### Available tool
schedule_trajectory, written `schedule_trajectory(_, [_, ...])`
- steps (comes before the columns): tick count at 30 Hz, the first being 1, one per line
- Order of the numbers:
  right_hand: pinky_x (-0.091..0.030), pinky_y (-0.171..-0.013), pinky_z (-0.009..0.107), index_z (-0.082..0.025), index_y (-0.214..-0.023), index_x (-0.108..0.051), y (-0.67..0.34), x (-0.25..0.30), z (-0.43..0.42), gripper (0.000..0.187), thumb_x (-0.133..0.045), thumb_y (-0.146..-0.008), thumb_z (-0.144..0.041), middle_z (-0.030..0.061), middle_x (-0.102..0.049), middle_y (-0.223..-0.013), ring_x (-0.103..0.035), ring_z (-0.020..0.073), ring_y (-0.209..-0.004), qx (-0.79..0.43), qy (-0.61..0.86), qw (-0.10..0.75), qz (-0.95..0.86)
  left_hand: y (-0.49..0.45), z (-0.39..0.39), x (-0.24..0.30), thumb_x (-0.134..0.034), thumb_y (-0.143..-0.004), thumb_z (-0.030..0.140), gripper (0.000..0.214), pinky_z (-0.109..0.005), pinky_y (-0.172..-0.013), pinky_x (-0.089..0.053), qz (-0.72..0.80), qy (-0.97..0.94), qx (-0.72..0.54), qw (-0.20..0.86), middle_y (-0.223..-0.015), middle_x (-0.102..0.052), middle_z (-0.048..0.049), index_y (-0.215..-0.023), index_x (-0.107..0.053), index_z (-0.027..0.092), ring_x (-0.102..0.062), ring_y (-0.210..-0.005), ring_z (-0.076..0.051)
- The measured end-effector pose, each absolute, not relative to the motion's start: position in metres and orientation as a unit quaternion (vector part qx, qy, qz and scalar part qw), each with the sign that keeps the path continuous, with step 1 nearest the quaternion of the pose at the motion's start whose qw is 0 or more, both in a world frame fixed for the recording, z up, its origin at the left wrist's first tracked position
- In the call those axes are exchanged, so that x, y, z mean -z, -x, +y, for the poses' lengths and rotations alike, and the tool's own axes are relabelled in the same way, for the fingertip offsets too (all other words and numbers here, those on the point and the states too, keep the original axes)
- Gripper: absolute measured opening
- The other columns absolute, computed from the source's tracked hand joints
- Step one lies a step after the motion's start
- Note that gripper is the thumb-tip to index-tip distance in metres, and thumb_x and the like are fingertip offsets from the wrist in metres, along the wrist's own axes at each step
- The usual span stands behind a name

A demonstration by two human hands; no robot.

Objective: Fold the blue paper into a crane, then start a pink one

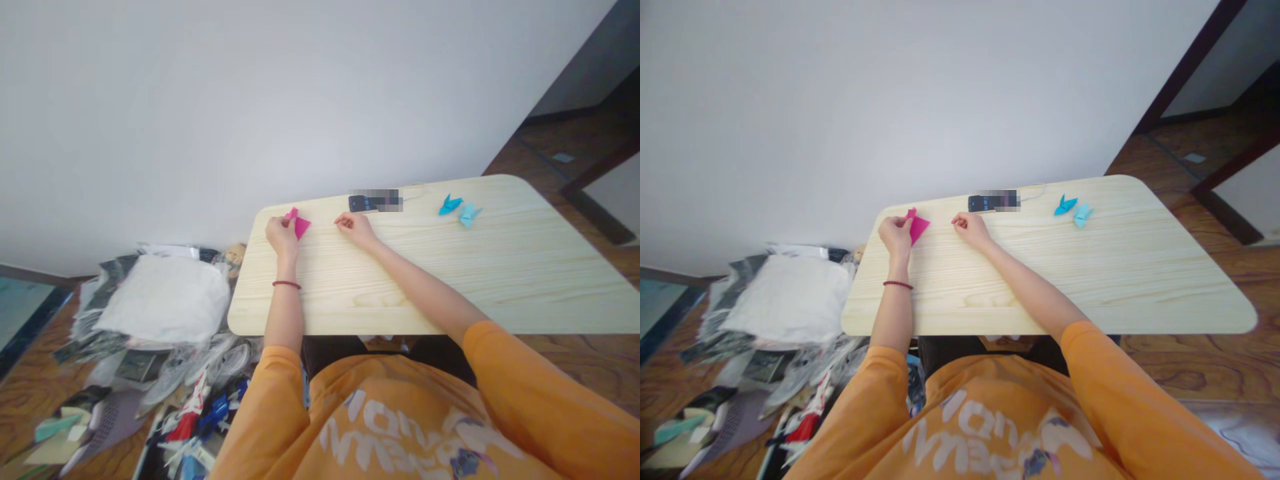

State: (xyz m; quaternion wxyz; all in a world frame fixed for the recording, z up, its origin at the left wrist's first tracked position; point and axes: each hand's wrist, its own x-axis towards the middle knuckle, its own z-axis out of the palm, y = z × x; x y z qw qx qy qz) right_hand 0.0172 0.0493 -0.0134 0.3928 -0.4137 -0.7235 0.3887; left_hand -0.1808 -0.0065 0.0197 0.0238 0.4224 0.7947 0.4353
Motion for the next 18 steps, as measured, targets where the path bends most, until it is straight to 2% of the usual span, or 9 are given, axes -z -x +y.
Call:
schedule_trajectory(5, [-0.043, -0.062, 0.026, -0.017, -0.079, -0.066, -0.015, 0.014, 0.052, 0.013, -0.056, -0.071, -0.016, -0.0004, -0.059, -0.064, -0.052, 0.0131, -0.060, -0.399, 0.416, 0.415, -0.704, 0.170, -0.005, -0.030, -0.062, -0.080, 0.028, 0.012, -0.033, -0.087, -0.047, 0.735, -0.459, -0.499, 0.024, -0.082, -0.066, -0.0040, -0.073, -0.066, 0.018, -0.062, -0.086, -0.019])
schedule_trajectory(9, [-0.046, -0.063, 0.027, -0.018, -0.084, -0.062, -0.020, 0.006, 0.055, 0.013, -0.055, -0.073, -0.018, 0.0034, -0.062, -0.079, -0.056, 0.0141, -0.067, -0.387, 0.413, 0.462, -0.683, 0.147, -0.001, -0.038, -0.071, -0.074, 0.031, 0.015, -0.030, -0.082, -0.049, 0.674, -0.454, -0.577, 0.080, -0.078, -0.067, -0.0044, -0.073, -0.069, 0.016, -0.064, -0.084, -0.018])
schedule_trajectory(12, [-0.047, -0.063, 0.026, -0.019, -0.089, -0.059, -0.034, -0.005, 0.059, 0.016, -0.057, -0.073, -0.019, 0.0057, -0.064, -0.090, -0.058, 0.0152, -0.074, -0.351, 0.416, 0.487, -0.683, 0.127, 0.007, -0.042, -0.076, -0.068, 0.034, 0.022, -0.029, -0.077, -0.052, 0.624, -0.421, -0.631, 0.188, -0.077, -0.069, -0.0042, -0.073, -0.067, 0.015, -0.065, -0.079, -0.017])
schedule_trajectory(18, [-0.050, -0.069, 0.029, -0.022, -0.120, -0.052, -0.086, -0.024, 0.068, 0.044, -0.051, -0.077, -0.013, 0.0076, -0.066, -0.105, -0.062, 0.0176, -0.086, -0.314, 0.406, 0.520, -0.683, 0.088, 0.028, -0.041, -0.079, -0.069, 0.035, 0.025, -0.030, -0.080, -0.054, 0.503, -0.318, -0.654, 0.467, -0.086, -0.072, -0.0061, -0.076, -0.065, 0.014, -0.068, -0.089, -0.017])
